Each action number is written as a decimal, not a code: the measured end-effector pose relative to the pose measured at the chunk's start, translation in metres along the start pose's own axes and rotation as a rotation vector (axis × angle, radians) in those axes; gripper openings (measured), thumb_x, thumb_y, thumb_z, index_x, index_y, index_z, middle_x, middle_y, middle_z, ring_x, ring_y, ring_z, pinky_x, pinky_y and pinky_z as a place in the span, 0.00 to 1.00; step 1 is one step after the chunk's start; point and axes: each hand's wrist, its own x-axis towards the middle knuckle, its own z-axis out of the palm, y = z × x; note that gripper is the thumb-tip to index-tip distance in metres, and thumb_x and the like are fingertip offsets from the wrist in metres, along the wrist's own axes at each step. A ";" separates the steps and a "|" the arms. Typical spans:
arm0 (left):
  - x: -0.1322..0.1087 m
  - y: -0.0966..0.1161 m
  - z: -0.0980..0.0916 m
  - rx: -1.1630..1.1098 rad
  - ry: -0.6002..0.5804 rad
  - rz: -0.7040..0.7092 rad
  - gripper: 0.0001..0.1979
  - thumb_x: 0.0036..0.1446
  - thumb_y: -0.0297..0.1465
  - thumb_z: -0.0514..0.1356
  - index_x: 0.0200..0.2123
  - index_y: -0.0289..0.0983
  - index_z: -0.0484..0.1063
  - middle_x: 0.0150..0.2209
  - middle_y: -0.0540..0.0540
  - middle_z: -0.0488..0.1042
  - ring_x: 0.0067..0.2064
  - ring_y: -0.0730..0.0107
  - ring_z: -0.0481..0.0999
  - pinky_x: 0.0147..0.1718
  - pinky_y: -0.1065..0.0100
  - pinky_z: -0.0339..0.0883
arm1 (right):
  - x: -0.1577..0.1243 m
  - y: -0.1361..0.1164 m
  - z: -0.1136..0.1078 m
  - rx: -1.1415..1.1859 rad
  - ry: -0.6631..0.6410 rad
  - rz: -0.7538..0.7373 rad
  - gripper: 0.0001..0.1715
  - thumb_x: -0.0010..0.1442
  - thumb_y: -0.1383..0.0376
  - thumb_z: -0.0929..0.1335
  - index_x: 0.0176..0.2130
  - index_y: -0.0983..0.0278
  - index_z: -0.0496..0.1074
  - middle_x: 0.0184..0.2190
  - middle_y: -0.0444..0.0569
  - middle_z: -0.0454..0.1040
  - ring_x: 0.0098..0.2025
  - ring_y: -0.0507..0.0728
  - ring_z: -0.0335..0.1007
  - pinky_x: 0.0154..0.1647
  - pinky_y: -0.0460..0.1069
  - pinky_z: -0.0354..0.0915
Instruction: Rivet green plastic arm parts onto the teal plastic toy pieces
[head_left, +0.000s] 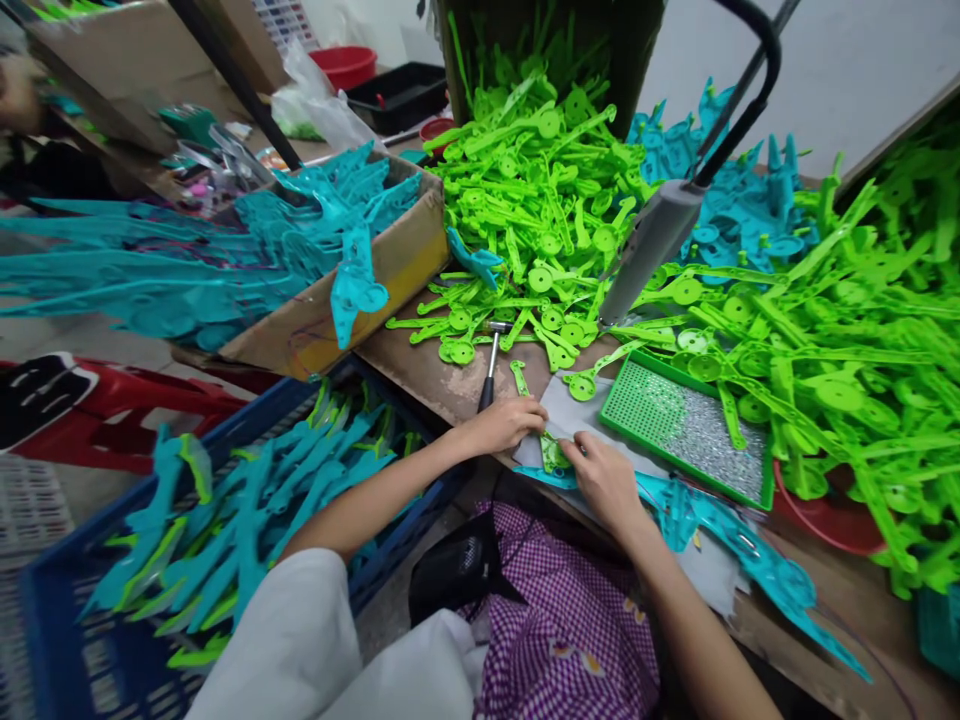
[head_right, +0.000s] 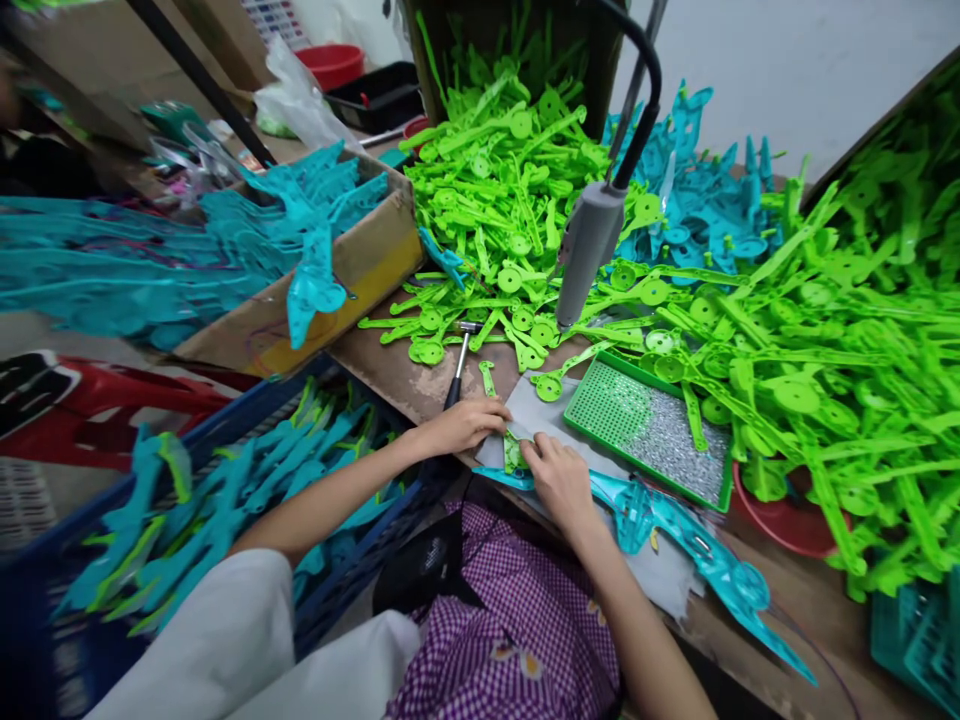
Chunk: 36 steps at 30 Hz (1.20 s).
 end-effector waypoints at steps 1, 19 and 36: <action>0.000 0.000 0.000 0.033 -0.005 0.001 0.13 0.60 0.21 0.51 0.37 0.37 0.76 0.46 0.44 0.75 0.49 0.68 0.74 0.59 0.60 0.59 | 0.000 0.000 0.000 -0.008 -0.005 -0.027 0.15 0.63 0.72 0.61 0.47 0.62 0.71 0.39 0.50 0.72 0.36 0.54 0.66 0.33 0.48 0.55; -0.001 0.005 -0.004 0.183 -0.079 -0.003 0.14 0.59 0.21 0.51 0.40 0.39 0.75 0.47 0.46 0.75 0.51 0.68 0.73 0.64 0.51 0.49 | -0.033 0.010 -0.009 0.046 -0.078 0.057 0.21 0.63 0.73 0.60 0.53 0.62 0.68 0.45 0.51 0.71 0.34 0.53 0.72 0.30 0.46 0.62; 0.004 0.029 -0.012 0.156 0.067 -0.077 0.12 0.59 0.22 0.53 0.38 0.36 0.75 0.53 0.39 0.70 0.56 0.62 0.69 0.62 0.47 0.51 | -0.029 0.007 -0.035 0.134 -0.320 0.212 0.20 0.65 0.69 0.60 0.54 0.57 0.68 0.46 0.52 0.69 0.41 0.55 0.72 0.26 0.46 0.58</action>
